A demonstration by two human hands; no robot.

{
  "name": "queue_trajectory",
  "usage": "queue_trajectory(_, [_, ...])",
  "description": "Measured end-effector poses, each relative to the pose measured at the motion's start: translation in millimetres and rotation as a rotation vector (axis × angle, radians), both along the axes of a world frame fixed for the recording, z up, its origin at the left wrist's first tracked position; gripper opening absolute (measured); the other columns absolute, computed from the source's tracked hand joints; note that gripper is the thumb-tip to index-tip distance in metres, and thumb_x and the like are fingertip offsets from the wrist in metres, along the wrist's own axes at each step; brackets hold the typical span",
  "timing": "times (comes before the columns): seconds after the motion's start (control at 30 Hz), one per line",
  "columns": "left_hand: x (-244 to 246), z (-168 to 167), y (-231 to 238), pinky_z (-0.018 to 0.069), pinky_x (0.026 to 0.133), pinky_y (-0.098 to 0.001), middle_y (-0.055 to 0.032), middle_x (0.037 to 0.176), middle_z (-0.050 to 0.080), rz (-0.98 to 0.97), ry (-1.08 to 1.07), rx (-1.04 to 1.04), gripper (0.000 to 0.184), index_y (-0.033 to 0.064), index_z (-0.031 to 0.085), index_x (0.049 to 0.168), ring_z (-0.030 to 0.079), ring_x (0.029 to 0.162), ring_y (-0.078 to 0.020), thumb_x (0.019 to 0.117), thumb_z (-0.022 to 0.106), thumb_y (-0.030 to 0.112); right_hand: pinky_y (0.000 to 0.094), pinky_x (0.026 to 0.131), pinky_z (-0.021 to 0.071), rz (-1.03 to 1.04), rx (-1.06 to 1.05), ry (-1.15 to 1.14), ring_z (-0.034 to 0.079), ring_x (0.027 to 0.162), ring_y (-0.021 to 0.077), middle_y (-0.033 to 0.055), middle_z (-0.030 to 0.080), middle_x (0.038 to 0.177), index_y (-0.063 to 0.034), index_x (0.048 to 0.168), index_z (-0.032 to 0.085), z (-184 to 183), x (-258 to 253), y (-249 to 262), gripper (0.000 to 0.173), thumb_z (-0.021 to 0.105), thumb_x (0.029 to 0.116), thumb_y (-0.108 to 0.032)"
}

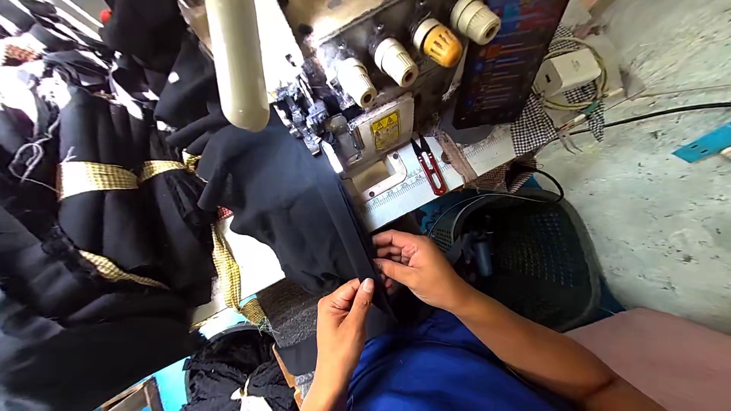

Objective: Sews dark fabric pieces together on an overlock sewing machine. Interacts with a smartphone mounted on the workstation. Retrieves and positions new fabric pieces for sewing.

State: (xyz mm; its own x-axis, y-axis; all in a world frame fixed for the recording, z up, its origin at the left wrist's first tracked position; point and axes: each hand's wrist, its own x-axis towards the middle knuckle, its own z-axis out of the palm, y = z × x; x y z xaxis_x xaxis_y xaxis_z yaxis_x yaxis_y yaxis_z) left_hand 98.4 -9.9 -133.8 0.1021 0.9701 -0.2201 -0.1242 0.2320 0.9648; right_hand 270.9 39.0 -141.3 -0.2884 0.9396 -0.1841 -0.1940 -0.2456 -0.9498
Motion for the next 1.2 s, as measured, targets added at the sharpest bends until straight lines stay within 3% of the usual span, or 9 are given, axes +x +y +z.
queue_trajectory(0.07, [-2.1,-4.5,0.2,0.0586,0.071,-0.0244,-0.0019,0.08,0.074,0.005,0.042,0.023,0.023,0.0035,0.076,0.087,0.069,0.074,-0.0068,0.1019,0.06,0.011,0.0248,0.072,0.0628,0.008,0.001,-0.009,0.072,0.079,0.0088,0.0067,0.075,0.098,0.0055,0.117,0.067,1.2,3.2,-7.3,0.02,0.062,0.0989,-0.002])
queue_trajectory(0.17, [-5.3,-1.5,1.0,0.062,0.079,-0.03,-0.0067,0.086,0.077,-0.027,-0.017,0.031,0.017,0.0018,0.078,0.092,0.074,0.082,-0.0124,0.0993,0.066,0.012,0.0219,0.074,0.0612,0.032,0.015,-0.051,0.07,0.077,0.0046,0.0034,0.074,0.09,0.0035,0.106,0.072,2.4,4.9,-9.3,0.014,0.063,0.0994,-0.006])
queue_trajectory(0.33, [-1.8,8.9,-2.6,0.0634,0.079,-0.0321,-0.0086,0.088,0.078,-0.031,-0.081,0.062,0.015,0.0016,0.078,0.093,0.075,0.082,-0.0155,0.0981,0.068,0.012,0.021,0.082,0.0588,0.116,0.078,-0.082,0.069,0.089,0.0046,0.0056,0.074,0.102,0.0019,0.103,0.074,7.3,11.7,-5.4,0.015,0.063,0.0996,-0.007])
queue_trajectory(0.5, [5.5,1.5,-0.1,0.056,0.063,-0.0192,0.0007,0.073,0.072,0.04,0.131,0.14,0.013,0.0023,0.076,0.084,0.065,0.065,-0.0021,0.0953,0.07,0.008,0.0214,0.08,0.058,0.17,0.193,-0.107,0.068,0.089,0.0039,0.0053,0.072,0.102,0.0021,0.101,0.074,14.2,17.0,-3.4,0.022,0.055,0.1017,-0.009])
queue_trajectory(0.6, [6.6,1.0,1.2,0.0542,0.059,-0.0155,0.0036,0.07,0.071,0.037,0.26,0.199,0.016,0.003,0.075,0.08,0.063,0.062,0.0021,0.0941,0.07,0.01,0.0232,0.085,0.0566,0.092,0.295,-0.174,0.067,0.094,0.0053,0.0048,0.072,0.097,0.0,0.094,0.074,16.2,12.8,-4.9,0.024,0.064,0.1011,-0.021])
queue_trajectory(0.73, [-18.7,37.2,19.6,0.0603,0.069,-0.0239,0.0058,0.08,0.076,-0.193,0.762,0.384,0.026,0.0127,0.079,0.086,0.071,0.075,0.0001,0.0962,0.07,0.035,0.0216,0.08,0.0565,-0.026,0.325,-0.261,0.068,0.089,0.0047,0.0029,0.072,0.089,-0.003,0.087,0.074,14.5,4.9,-7.5,0.022,0.072,0.0968,-0.023])
queue_trajectory(0.8, [-30.1,66.4,37.4,0.0622,0.079,-0.028,0.0031,0.094,0.077,-0.141,0.768,0.49,0.024,0.0114,0.079,0.098,0.073,0.087,-0.0046,0.0985,0.068,0.033,0.0209,0.079,0.0555,-0.007,0.307,-0.247,0.066,0.087,0.0042,0.0028,0.071,0.089,-0.0029,0.087,0.073,12.3,4.8,-8.0,0.023,0.07,0.0981,-0.023])
queue_trajectory(0.97, [-28.0,62.9,98.3,0.045,0.113,-0.0426,-0.0144,0.136,0.064,0.013,0.947,0.814,0.036,0.0022,0.067,0.127,0.058,0.132,-0.0242,0.1029,0.06,0.028,0.0199,0.075,0.0543,0.014,0.361,-0.151,0.065,0.084,0.005,0.0052,0.068,0.086,0.0,0.085,0.069,27.9,2.0,-9.0,0.023,0.069,0.0986,-0.018])
queue_trajectory(1.2, [-33.6,50.4,108.8,0.0455,0.114,-0.0426,-0.015,0.131,0.068,0.048,1.009,0.846,0.029,0.0006,0.073,0.118,0.06,0.132,-0.0266,0.1005,0.064,0.022,0.0181,0.075,0.0553,-0.031,0.36,-0.157,0.065,0.086,0.0047,0.0061,0.069,0.09,0.0011,0.087,0.07,27.6,11.6,-13.2,0.019,0.069,0.0982,-0.015])
